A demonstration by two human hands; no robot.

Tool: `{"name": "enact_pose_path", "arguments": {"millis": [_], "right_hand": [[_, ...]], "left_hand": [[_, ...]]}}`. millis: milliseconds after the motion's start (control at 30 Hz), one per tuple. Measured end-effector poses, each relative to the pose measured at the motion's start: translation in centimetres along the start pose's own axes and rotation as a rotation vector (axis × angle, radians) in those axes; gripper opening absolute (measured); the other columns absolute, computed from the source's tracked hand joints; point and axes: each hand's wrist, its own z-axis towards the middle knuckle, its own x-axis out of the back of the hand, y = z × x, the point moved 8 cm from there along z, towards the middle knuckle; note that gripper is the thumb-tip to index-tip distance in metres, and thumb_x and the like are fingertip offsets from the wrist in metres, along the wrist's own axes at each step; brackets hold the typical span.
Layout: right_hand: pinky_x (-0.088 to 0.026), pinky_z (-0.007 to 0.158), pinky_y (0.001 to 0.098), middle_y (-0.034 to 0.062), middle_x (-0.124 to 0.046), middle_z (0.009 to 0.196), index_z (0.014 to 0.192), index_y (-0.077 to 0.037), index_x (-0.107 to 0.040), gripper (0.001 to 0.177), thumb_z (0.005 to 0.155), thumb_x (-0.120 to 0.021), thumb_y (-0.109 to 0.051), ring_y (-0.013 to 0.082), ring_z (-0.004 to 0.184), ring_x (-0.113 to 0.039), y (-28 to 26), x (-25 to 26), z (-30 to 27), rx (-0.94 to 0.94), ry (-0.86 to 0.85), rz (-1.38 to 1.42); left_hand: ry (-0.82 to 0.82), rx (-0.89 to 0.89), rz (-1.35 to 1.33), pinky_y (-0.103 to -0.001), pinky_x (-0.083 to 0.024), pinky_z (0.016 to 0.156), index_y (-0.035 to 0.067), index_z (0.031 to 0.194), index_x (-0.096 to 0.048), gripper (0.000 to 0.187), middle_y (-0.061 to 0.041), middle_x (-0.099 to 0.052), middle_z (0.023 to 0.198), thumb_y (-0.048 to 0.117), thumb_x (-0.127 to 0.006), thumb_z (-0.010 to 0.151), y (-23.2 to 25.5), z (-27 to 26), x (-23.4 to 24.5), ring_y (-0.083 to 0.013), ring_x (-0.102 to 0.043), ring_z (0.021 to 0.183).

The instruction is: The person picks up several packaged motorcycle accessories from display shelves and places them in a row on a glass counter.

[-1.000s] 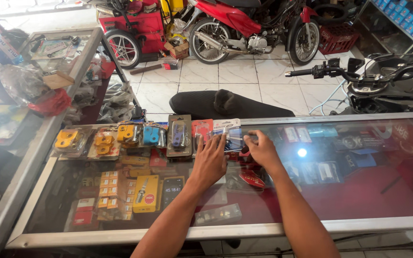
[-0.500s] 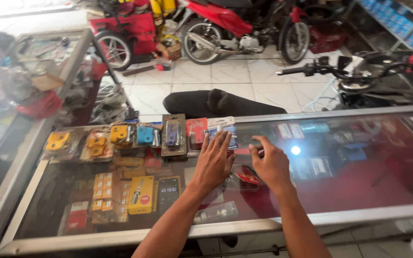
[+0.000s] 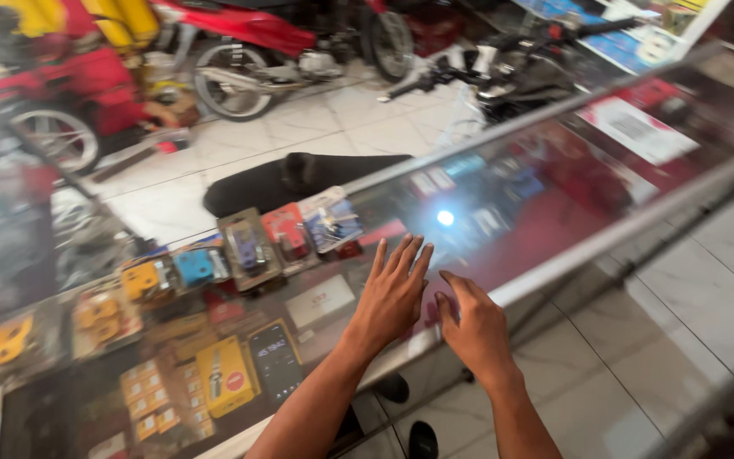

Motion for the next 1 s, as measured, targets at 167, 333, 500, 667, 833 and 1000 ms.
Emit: {"name": "enact_pose_path", "arguments": {"millis": [167, 333, 500, 667, 833, 1000], "right_hand": [[-0.052, 0.097, 0.0451, 0.0152, -0.068, 0.128, 0.131, -0.006, -0.063, 0.041, 0.091, -0.067, -0.015, 0.0356, 0.117, -0.064, 0.8, 3.2, -5.8, -0.048, 0.061, -0.144], [-0.050, 0.100, 0.0449, 0.0143, -0.069, 0.128, 0.132, -0.006, -0.063, 0.041, 0.092, -0.067, -0.014, 0.0346, 0.122, -0.063, 1.9, 5.7, -11.8, -0.170, 0.140, -0.178], [-0.051, 0.100, 0.0438, 0.0141, -0.069, 0.130, 0.132, -0.006, -0.062, 0.043, 0.090, -0.067, -0.014, 0.0341, 0.121, -0.063, 2.8, 7.6, -15.3, -0.241, 0.183, -0.216], [-0.050, 0.100, 0.0445, 0.0134, -0.069, 0.128, 0.132, -0.006, -0.063, 0.043, 0.090, -0.068, -0.014, 0.0337, 0.122, -0.062, 4.2, 10.2, -17.7, -0.323, 0.232, -0.261], [-0.050, 0.101, 0.0444, 0.0127, -0.068, 0.130, 0.134, -0.007, -0.062, 0.045, 0.089, -0.068, -0.014, 0.0325, 0.122, -0.062, 6.6, 13.6, -20.6, -0.411, 0.278, -0.274], [-0.050, 0.101, 0.0438, 0.0127, -0.068, 0.131, 0.134, -0.007, -0.061, 0.046, 0.089, -0.069, -0.014, 0.0320, 0.124, -0.062, 8.5, 18.6, -24.8, -0.486, 0.400, -0.327]], "left_hand": [[-0.040, -0.155, -0.190, -0.064, -0.020, 0.118, -0.005, 0.145, -0.044, 0.071, -0.025, -0.044, 0.151, 0.013, -0.068, 0.081, 4.8, -0.6, 0.0, -0.0395, -0.036, 0.145], [-0.047, -0.228, -0.184, -0.060, -0.021, 0.123, -0.002, 0.148, -0.047, 0.070, -0.021, -0.046, 0.155, -0.004, -0.058, 0.079, 8.2, -2.4, -0.2, -0.0359, -0.037, 0.149], [-0.106, -0.278, -0.295, -0.061, -0.020, 0.122, -0.003, 0.147, -0.046, 0.073, -0.023, -0.045, 0.154, -0.006, -0.056, 0.075, 12.2, -4.0, -1.4, -0.0373, -0.037, 0.147], [-0.098, -0.347, -0.379, -0.060, -0.022, 0.122, -0.001, 0.149, -0.045, 0.064, -0.022, -0.046, 0.155, -0.002, -0.056, 0.086, 16.5, -4.3, -2.4, -0.0371, -0.036, 0.149], [-0.159, -0.404, -0.495, -0.059, -0.023, 0.122, 0.000, 0.149, -0.046, 0.056, -0.021, -0.045, 0.156, 0.002, -0.055, 0.094, 21.6, -4.3, -4.2, -0.0372, -0.036, 0.149], [-0.224, -0.526, -0.563, -0.059, -0.022, 0.122, 0.000, 0.150, -0.045, 0.054, -0.021, -0.044, 0.156, 0.004, -0.055, 0.097, 28.5, -3.6, -5.7, -0.0379, -0.035, 0.149]]}}
